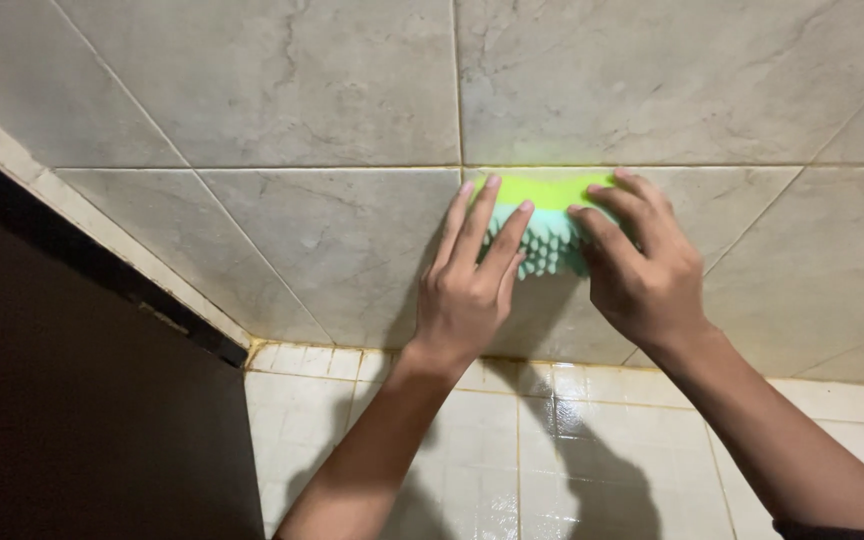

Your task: The person scrubs the lower section of a tiled bathroom wall using a green and blue scrubbing brush. They move the brush back and forth along the grout lines and tile surfaces, focusing on the area near the floor.

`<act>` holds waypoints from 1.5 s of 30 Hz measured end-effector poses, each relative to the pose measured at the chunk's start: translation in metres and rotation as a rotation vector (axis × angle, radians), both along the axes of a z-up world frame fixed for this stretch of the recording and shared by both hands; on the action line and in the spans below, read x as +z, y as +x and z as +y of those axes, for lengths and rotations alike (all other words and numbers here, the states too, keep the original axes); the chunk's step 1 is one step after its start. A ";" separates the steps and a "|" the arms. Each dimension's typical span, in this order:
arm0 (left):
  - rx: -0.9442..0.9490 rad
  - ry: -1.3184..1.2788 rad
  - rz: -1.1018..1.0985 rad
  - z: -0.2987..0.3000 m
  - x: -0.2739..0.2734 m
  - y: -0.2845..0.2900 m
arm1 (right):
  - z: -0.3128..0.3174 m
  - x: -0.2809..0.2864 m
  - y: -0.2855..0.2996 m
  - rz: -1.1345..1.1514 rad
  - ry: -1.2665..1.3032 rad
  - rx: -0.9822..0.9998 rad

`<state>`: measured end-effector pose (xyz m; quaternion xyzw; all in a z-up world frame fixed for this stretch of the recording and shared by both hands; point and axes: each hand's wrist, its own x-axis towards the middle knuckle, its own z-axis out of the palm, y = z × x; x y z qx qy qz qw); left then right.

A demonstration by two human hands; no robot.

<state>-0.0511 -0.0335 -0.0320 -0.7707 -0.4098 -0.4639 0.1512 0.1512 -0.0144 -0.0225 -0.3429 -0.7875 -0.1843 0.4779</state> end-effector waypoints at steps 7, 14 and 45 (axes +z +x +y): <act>-0.023 -0.018 -0.019 -0.002 0.009 0.003 | 0.000 0.004 0.001 0.039 0.019 0.016; -0.063 -0.062 0.010 0.006 -0.005 0.011 | 0.001 -0.004 0.016 0.002 -0.009 -0.004; -0.080 -0.121 0.133 0.008 -0.064 0.061 | -0.001 -0.072 0.081 -0.086 -0.112 -0.061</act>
